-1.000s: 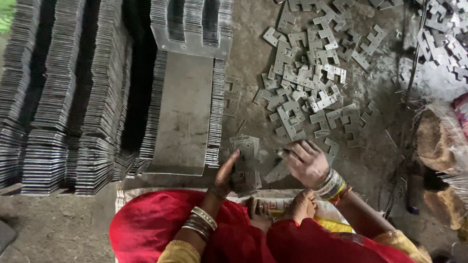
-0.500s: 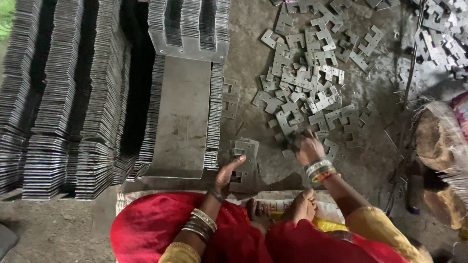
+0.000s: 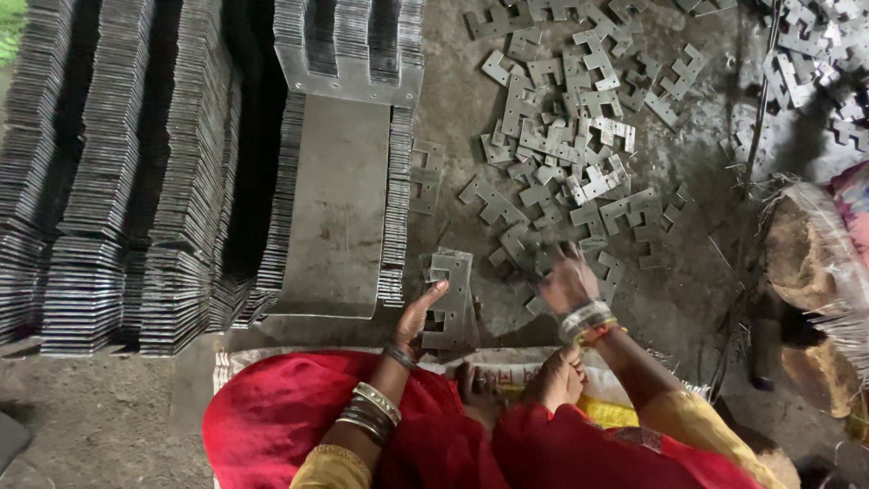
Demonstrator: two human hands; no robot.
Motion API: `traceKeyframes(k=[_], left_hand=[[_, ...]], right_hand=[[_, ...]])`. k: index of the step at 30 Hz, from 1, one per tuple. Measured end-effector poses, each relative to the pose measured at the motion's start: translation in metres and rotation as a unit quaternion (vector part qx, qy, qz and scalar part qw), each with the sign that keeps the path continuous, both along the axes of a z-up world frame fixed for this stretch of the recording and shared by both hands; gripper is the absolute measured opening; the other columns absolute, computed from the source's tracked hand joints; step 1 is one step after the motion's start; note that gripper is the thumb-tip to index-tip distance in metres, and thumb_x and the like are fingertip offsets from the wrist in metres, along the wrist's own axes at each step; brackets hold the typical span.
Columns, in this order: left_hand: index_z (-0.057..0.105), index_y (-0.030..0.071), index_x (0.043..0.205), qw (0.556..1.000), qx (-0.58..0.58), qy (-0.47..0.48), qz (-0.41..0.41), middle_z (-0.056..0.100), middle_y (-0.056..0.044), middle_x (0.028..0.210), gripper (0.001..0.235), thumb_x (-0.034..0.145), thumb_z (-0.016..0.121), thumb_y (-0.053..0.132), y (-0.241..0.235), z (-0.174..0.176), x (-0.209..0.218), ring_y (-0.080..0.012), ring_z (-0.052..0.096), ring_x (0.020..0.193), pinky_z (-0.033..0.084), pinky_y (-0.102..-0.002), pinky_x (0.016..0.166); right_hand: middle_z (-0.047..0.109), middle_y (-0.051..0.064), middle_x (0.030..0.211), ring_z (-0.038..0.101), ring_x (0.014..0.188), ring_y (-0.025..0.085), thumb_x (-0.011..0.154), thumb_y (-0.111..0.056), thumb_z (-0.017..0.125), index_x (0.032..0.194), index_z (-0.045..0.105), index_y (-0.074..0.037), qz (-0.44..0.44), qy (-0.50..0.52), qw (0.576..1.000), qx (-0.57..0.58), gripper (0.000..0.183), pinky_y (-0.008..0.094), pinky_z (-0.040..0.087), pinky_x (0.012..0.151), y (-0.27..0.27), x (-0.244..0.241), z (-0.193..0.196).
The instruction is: The person sorts small E-shaped metal parts from a pile on the floor into stacks, handling the parts one at a time and placing them on top of vertical piles.
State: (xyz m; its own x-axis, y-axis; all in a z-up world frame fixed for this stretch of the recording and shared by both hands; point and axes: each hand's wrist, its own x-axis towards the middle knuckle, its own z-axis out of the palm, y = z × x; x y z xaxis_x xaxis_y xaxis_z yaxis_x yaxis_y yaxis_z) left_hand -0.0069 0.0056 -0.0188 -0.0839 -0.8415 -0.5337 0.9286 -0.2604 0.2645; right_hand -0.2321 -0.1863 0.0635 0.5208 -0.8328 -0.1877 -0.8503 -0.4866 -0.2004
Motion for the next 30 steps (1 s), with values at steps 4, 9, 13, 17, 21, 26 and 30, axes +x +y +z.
traceKeyframes(k=[4,9,13,17,21,26,30], left_hand=[[0.068,0.007,0.124,1.0,-0.004,-0.001,0.007,0.073,-0.004,0.103,0.035,0.099,0.068,0.032,-0.002,0.007,0.001,-0.0163,0.072,0.084,0.06,-0.033,0.074],[0.068,0.005,0.119,1.0,-0.012,-0.016,-0.005,0.074,-0.006,0.1,0.037,0.097,0.069,0.035,0.0,0.012,0.003,-0.0183,0.073,0.083,0.061,-0.034,0.073],[0.066,0.002,0.126,1.0,-0.013,0.008,0.013,0.075,-0.009,0.106,0.044,0.095,0.071,0.034,0.003,0.026,0.004,-0.0201,0.074,0.089,0.062,-0.035,0.08],[0.063,0.011,0.131,0.999,0.043,-0.03,0.005,0.075,-0.006,0.11,0.049,0.09,0.071,0.036,0.004,0.031,0.004,-0.0192,0.075,0.091,0.062,-0.037,0.081],[0.063,0.008,0.13,0.999,0.025,0.014,0.015,0.075,-0.009,0.11,0.048,0.092,0.068,0.038,0.002,-0.001,0.0,-0.0218,0.075,0.091,0.061,-0.039,0.08],[0.067,0.006,0.123,0.998,-0.004,0.056,0.026,0.073,-0.008,0.108,0.038,0.1,0.066,0.036,0.0,-0.056,-0.004,-0.0219,0.073,0.089,0.061,-0.038,0.079],[0.069,0.006,0.123,0.997,-0.015,0.078,0.023,0.074,-0.008,0.109,0.034,0.1,0.065,0.032,-0.001,-0.045,0.0,-0.0217,0.072,0.09,0.06,-0.038,0.079]], right_hand=[[0.07,0.025,0.107,0.07,0.096,0.043,0.075,-0.02,0.067,0.127,0.061,-0.01,0.015,0.074,0.997,0.012,0.053,0.051,0.059,0.08,-0.013,0.014,-0.022],[0.072,0.024,0.095,0.071,0.091,0.041,0.075,-0.024,0.07,0.119,0.062,-0.003,0.052,0.084,0.994,-0.035,0.049,0.049,0.06,0.076,-0.013,0.024,-0.024],[0.075,0.022,0.1,0.074,0.088,0.035,0.085,-0.033,0.073,0.114,0.07,-0.004,-0.021,0.073,0.997,0.016,0.041,0.045,0.061,0.076,-0.033,0.026,0.011],[0.079,0.018,0.105,0.078,0.088,0.025,0.078,-0.025,0.081,0.115,0.071,-0.004,0.09,-0.25,0.947,0.182,0.044,0.035,0.065,0.074,-0.038,0.016,0.047],[0.078,0.012,0.11,0.08,0.086,0.024,0.078,-0.02,0.08,0.119,0.068,-0.011,-0.059,-0.171,0.934,0.309,0.043,0.035,0.064,0.069,-0.013,0.041,0.062],[0.075,0.017,0.107,0.074,0.091,0.036,0.081,-0.017,0.075,0.12,0.066,-0.012,-0.05,0.116,0.989,0.076,0.041,0.044,0.061,0.075,0.01,0.032,0.011],[0.076,0.02,0.105,0.072,0.098,0.039,0.082,-0.015,0.072,0.108,0.072,-0.01,0.01,0.094,0.995,0.028,0.027,0.046,0.06,0.084,-0.005,-0.002,-0.048]])
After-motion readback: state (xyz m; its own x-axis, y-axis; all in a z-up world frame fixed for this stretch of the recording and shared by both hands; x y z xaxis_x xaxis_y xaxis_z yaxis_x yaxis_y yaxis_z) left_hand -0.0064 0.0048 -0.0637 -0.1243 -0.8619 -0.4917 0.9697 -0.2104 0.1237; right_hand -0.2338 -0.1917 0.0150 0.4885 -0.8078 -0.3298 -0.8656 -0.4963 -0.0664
